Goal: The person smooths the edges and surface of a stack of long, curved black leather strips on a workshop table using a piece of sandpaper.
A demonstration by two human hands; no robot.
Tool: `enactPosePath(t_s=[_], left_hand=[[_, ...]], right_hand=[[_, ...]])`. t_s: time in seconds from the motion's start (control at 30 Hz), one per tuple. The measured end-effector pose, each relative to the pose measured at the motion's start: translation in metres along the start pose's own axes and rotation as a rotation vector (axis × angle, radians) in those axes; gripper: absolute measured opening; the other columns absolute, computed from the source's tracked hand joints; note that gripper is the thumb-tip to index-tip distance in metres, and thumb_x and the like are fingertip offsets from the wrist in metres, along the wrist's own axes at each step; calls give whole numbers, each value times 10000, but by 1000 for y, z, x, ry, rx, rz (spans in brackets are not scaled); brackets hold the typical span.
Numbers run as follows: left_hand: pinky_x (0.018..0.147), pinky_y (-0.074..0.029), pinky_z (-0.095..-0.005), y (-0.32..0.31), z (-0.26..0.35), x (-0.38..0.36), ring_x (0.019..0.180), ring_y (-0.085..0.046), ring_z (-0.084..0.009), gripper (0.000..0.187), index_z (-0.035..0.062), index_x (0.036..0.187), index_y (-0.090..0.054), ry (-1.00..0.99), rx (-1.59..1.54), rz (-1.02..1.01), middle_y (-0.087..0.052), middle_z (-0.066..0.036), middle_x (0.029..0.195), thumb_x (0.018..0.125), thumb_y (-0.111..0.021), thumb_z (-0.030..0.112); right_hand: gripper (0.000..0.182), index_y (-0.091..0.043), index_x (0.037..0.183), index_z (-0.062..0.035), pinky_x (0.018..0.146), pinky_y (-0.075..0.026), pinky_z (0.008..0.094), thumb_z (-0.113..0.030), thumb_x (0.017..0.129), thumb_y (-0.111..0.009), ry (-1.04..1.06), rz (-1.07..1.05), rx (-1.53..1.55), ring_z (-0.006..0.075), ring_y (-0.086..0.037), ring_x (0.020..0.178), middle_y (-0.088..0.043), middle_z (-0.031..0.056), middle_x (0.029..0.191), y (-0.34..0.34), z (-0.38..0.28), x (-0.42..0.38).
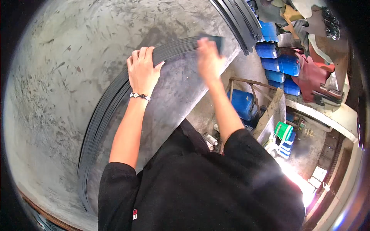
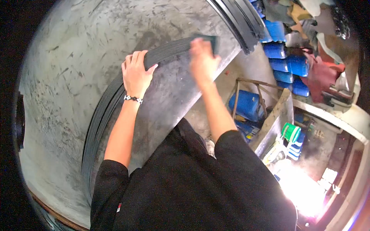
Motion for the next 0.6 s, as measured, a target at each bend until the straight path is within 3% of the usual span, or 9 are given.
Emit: enactPosePath(t_s=[0.07, 0.1, 0.17, 0.23, 0.3, 0.4, 0.47, 0.53, 0.6], left_hand=[[1070, -468, -459, 1, -2, -2, 1240, -589, -282, 627, 134, 1349, -657, 5, 3, 12, -654, -19, 1267, 805, -905, 324], [1063, -465, -452, 2, 0, -2, 1233, -586, -275, 625, 125, 1348, -656, 3, 7, 13, -649, -20, 1250, 811, -900, 332], [1072, -472, -463, -1, -1, 0, 1246, -592, -284, 627, 136, 1349, -655, 7, -2, -3, -658, -21, 1275, 807, -901, 333], [1071, -471, -463, -1, -1, 1, 1245, -593, -283, 629, 135, 1351, -654, -5, 8, -16, -656, -21, 1275, 808, -897, 340], [1071, -467, -461, -2, -1, 0, 1241, -592, -279, 639, 137, 1361, -646, -7, 30, -16, -650, -19, 1281, 811, -893, 347], [1078, -463, -459, -1, -1, -1, 1243, -590, -277, 644, 137, 1367, -641, 9, 19, -17, -649, -17, 1286, 812, -892, 343], [1085, -461, -458, 0, 0, -3, 1248, -588, -275, 637, 141, 1367, -642, 9, 35, -20, -650, -12, 1286, 815, -895, 332], [1086, -461, -458, 0, 0, -2, 1244, -589, -275, 632, 145, 1365, -644, -8, 52, -33, -652, -10, 1283, 815, -897, 327], [1084, -465, -456, -5, 0, -2, 1233, -591, -273, 634, 150, 1364, -644, -16, 56, -28, -652, -8, 1279, 808, -903, 311]], right_hand=[[354, -684, 1394, -183, 977, -450, 650, -260, 1053, -627, -59, 329, -126, 305, -558, 1442, -649, 59, 1511, -18, 24, 9], [364, -681, 1409, -188, 995, -442, 660, -279, 1062, -620, 24, 296, -63, 304, -547, 1461, -635, 54, 1539, -24, -10, -2], [400, -663, 1465, -211, 1036, -421, 671, -307, 1080, -612, 200, -29, -133, 290, -518, 1508, -578, 38, 1628, -3, -123, -48], [386, -687, 1453, -217, 1071, -421, 619, -271, 1075, -628, 317, -42, 5, 237, -523, 1512, -610, 21, 1600, -3, -125, -72], [347, -728, 1403, -218, 1057, -447, 615, -286, 1082, -613, 277, 28, 64, 241, -531, 1502, -658, 12, 1545, 7, -62, -44], [367, -697, 1433, -189, 1072, -431, 698, -260, 1094, -578, -151, 127, 56, 277, -539, 1490, -606, 66, 1596, -6, 33, 9], [424, -652, 1483, -179, 1056, -416, 743, -290, 1076, -605, -27, 142, -211, 284, -538, 1500, -567, 64, 1639, -8, -40, -18], [451, -644, 1490, -185, 1049, -419, 713, -304, 1055, -633, 216, 27, -28, 283, -531, 1511, -570, 66, 1638, -1, -122, -69], [430, -664, 1473, -182, 1031, -434, 689, -283, 1057, -629, 341, -21, 6, 269, -539, 1502, -601, 59, 1606, 5, -109, -72]])
Point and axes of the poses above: each hand's wrist, its own x-axis towards the middle knuckle, its own y-axis out of the back of the hand, z = x × y, the point moved 9 cm from there along x, towards the middle knuckle
